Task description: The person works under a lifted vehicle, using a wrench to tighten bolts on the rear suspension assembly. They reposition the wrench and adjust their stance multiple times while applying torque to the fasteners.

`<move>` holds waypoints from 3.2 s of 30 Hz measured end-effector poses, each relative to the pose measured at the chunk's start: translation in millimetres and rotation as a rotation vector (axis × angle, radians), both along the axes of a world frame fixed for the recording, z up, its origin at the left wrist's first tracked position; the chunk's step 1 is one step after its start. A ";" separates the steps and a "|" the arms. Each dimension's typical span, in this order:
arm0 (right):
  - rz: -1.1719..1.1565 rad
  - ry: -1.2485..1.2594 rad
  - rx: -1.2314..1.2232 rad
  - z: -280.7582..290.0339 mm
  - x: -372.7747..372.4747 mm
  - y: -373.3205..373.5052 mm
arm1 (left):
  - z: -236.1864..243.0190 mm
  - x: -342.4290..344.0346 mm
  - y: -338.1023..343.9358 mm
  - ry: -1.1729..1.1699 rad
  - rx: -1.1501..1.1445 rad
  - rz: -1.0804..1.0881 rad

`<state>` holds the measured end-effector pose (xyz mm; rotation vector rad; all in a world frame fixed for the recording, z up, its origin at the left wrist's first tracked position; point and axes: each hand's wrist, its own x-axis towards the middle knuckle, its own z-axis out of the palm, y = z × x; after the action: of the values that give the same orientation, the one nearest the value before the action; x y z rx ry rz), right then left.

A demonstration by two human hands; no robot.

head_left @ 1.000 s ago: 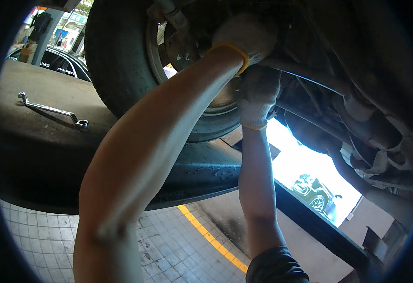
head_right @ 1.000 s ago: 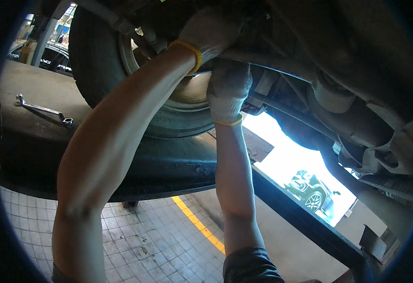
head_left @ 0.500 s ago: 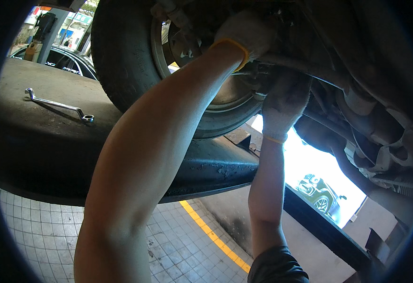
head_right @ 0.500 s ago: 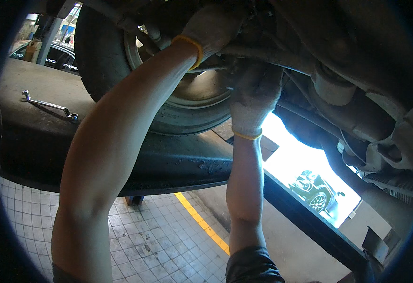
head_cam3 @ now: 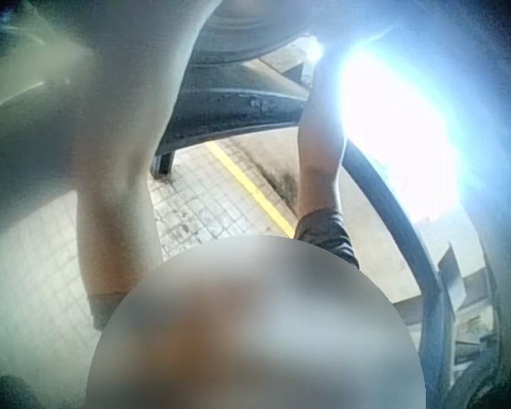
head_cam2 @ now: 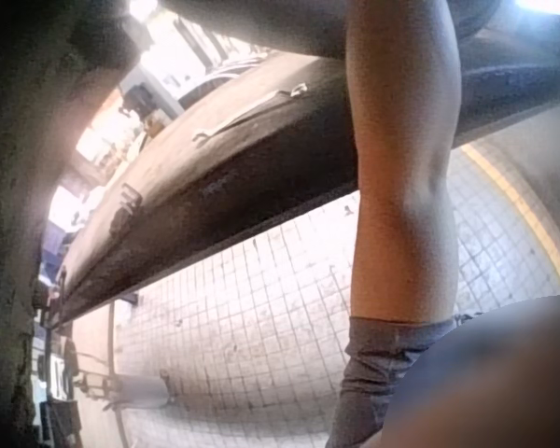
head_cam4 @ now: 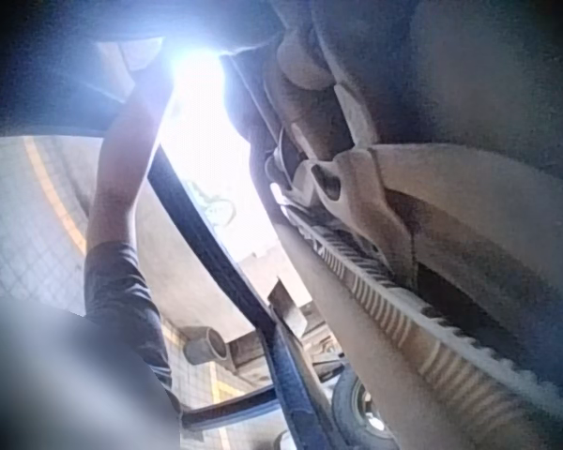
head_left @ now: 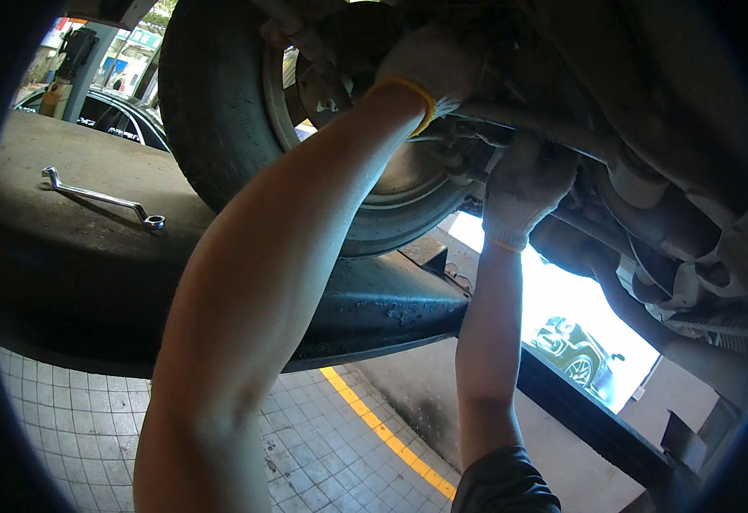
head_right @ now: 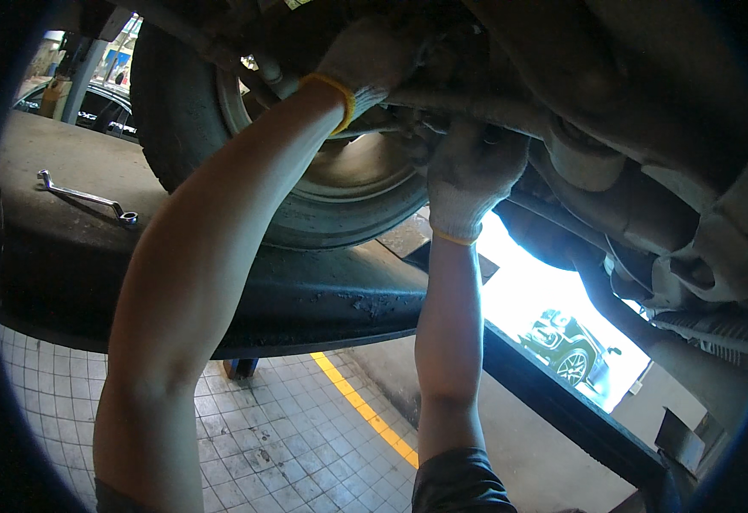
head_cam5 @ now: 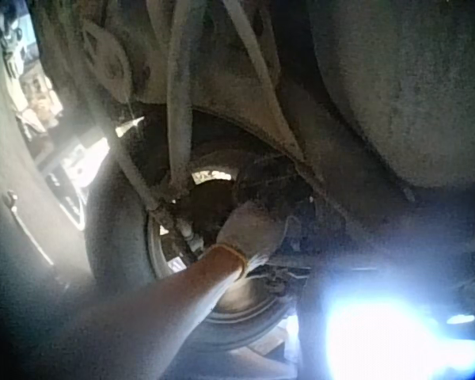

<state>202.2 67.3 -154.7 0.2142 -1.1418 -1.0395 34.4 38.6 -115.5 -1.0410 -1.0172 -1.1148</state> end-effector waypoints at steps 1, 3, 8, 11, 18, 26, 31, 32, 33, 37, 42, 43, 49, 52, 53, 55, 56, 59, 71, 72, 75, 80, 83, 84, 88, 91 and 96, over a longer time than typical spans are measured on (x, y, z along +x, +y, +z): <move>-0.007 -0.025 -0.080 -0.6 2.8 0.0 | -0.2 -0.1 0.1 0.000 0.005 0.001; 0.004 -0.093 -0.102 -0.9 7.4 -2.0 | -1.2 -0.3 0.5 -0.002 0.004 -0.002; -0.048 -0.069 -0.051 2.5 9.0 -10.7 | -2.0 0.3 1.6 -0.006 0.008 0.003; -0.036 -0.067 0.013 4.8 7.9 -13.9 | -1.2 0.2 2.2 -0.015 0.008 0.004; -0.090 -0.055 -0.245 5.0 14.8 -13.6 | 1.7 2.3 1.6 -0.042 0.045 -0.052; 0.479 -0.263 -0.204 3.1 -18.1 34.1 | -5.2 1.8 -5.7 0.020 0.064 -0.063; -0.134 -0.076 -0.020 -26.6 -58.3 57.2 | -9.8 2.6 -9.5 0.080 0.186 -0.217; 0.036 -0.213 -0.245 -31.7 -61.9 55.9 | -11.1 3.1 -9.9 0.092 0.192 -0.247; 0.052 -0.191 -0.164 -32.4 -64.1 53.7 | -11.1 3.4 -10.0 0.114 0.215 -0.256; 0.025 -0.077 -0.145 -40.4 -63.8 40.1 | -7.8 3.9 -8.4 0.033 0.121 -0.177; -0.062 -0.128 0.057 -47.4 -33.4 21.0 | -2.0 4.6 -4.6 -0.078 -0.024 -0.073; -0.153 -0.097 -0.032 -46.5 -24.0 17.2 | -1.1 5.4 -4.1 -0.083 -0.046 -0.061; -0.759 -0.063 0.119 -22.2 18.3 -3.9 | 1.3 2.4 -5.2 0.008 -0.154 0.125; -0.831 -0.120 0.178 -15.2 21.0 -13.5 | 1.0 0.9 -6.1 0.025 -0.143 0.134; -0.824 -0.142 0.210 -12.6 19.7 -15.8 | 0.7 0.9 -5.4 0.027 -0.143 0.133; -0.759 -0.180 0.188 -9.5 16.6 -18.7 | 1.0 1.4 -3.6 0.031 -0.145 0.141; -0.700 -0.195 0.135 -8.4 14.9 -18.5 | 1.7 1.2 -2.5 0.024 -0.139 0.135; -0.348 -0.235 -0.143 -7.6 8.9 -9.6 | 2.4 3.7 2.0 -0.039 -0.085 0.053; -0.140 0.024 0.130 13.2 8.4 17.2 | -1.9 -0.2 -9.4 0.028 -0.119 0.128; -0.169 0.040 0.110 14.4 7.4 15.6 | -1.2 -0.2 -10.3 0.020 -0.133 0.137; -0.155 0.012 0.095 20.1 5.6 13.0 | -0.8 -2.7 -10.6 0.075 -0.108 0.197; -0.248 -0.018 0.086 34.2 10.1 17.4 | -3.2 -1.6 -5.5 0.004 -0.036 0.108; -0.213 -0.071 0.191 23.4 -4.9 30.4 | -2.0 2.6 -3.0 -0.035 -0.085 0.084; -0.198 -0.070 0.280 18.2 -13.2 35.2 | -2.0 4.2 -1.9 -0.044 -0.108 0.075; -0.316 0.025 0.099 -12.9 -54.9 56.1 | -3.4 3.3 -2.3 -0.034 -0.036 0.038; -0.009 -0.103 -0.170 -17.7 -66.0 60.8 | -6.5 1.4 -5.1 0.003 0.020 0.007; -0.112 -0.185 -0.101 -15.5 -42.5 55.1 | -9.4 1.1 -9.6 0.072 0.084 -0.070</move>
<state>159.7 122.4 -170.2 0.1698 -1.3829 -1.0738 35.5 28.9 -124.9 -1.0478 -0.8754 -1.1590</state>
